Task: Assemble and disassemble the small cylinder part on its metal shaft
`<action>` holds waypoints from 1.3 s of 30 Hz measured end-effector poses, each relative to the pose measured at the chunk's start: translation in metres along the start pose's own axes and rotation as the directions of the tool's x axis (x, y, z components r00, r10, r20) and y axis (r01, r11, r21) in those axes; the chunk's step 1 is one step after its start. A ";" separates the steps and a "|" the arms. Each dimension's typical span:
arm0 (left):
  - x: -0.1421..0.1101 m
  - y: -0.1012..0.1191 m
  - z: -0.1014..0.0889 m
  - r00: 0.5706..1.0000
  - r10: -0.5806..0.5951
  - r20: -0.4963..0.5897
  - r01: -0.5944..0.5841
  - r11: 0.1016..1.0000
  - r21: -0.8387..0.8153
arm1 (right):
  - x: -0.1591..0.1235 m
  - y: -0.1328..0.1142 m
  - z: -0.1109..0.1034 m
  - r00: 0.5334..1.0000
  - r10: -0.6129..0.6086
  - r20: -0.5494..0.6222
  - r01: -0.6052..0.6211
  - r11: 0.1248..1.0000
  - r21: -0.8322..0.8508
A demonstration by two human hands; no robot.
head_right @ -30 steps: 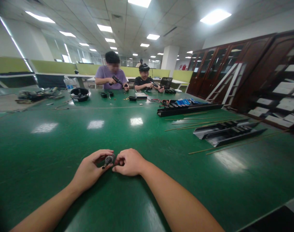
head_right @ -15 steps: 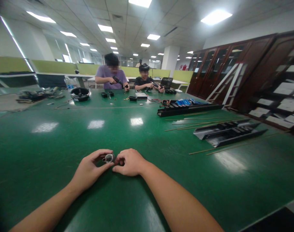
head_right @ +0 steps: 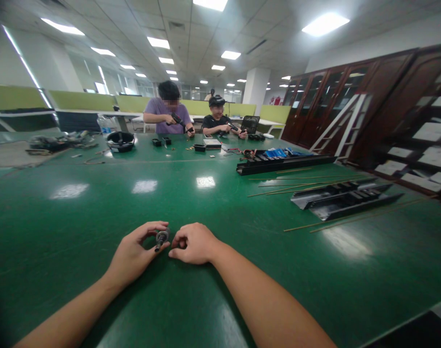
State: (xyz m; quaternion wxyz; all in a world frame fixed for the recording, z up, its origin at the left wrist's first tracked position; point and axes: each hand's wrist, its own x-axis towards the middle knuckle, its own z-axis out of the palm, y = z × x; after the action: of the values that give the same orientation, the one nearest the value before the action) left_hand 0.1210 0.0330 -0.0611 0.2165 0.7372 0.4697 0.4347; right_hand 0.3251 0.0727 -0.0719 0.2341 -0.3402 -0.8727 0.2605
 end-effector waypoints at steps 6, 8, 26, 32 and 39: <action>0.000 0.005 -0.001 0.998 -0.062 0.023 0.063 0.998 -0.017 | 0.001 -0.001 0.000 1.000 -0.013 -0.011 0.012 0.999 -0.029; 0.000 0.006 -0.001 0.997 -0.072 0.042 0.073 0.997 -0.026 | 0.001 -0.001 0.000 1.000 -0.024 -0.010 0.024 0.999 -0.037; 0.000 -0.003 0.000 0.999 0.019 0.028 -0.021 0.997 0.073 | -0.001 0.000 0.002 0.984 0.070 -0.164 -0.030 0.972 0.233; 0.000 -0.001 0.000 0.999 0.016 0.036 -0.018 0.998 0.066 | -0.002 -0.007 -0.001 0.973 -0.024 -0.228 0.050 0.992 0.112; 0.001 0.002 -0.001 0.997 0.056 0.046 -0.059 0.996 0.067 | -0.001 -0.007 0.000 0.963 -0.105 -0.248 0.115 0.993 0.024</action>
State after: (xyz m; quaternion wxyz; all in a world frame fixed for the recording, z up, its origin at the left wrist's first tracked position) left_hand 0.1216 0.0328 -0.0587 0.1891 0.7668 0.4580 0.4079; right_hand 0.3224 0.0676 -0.0682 0.3613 -0.3165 -0.8492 0.2193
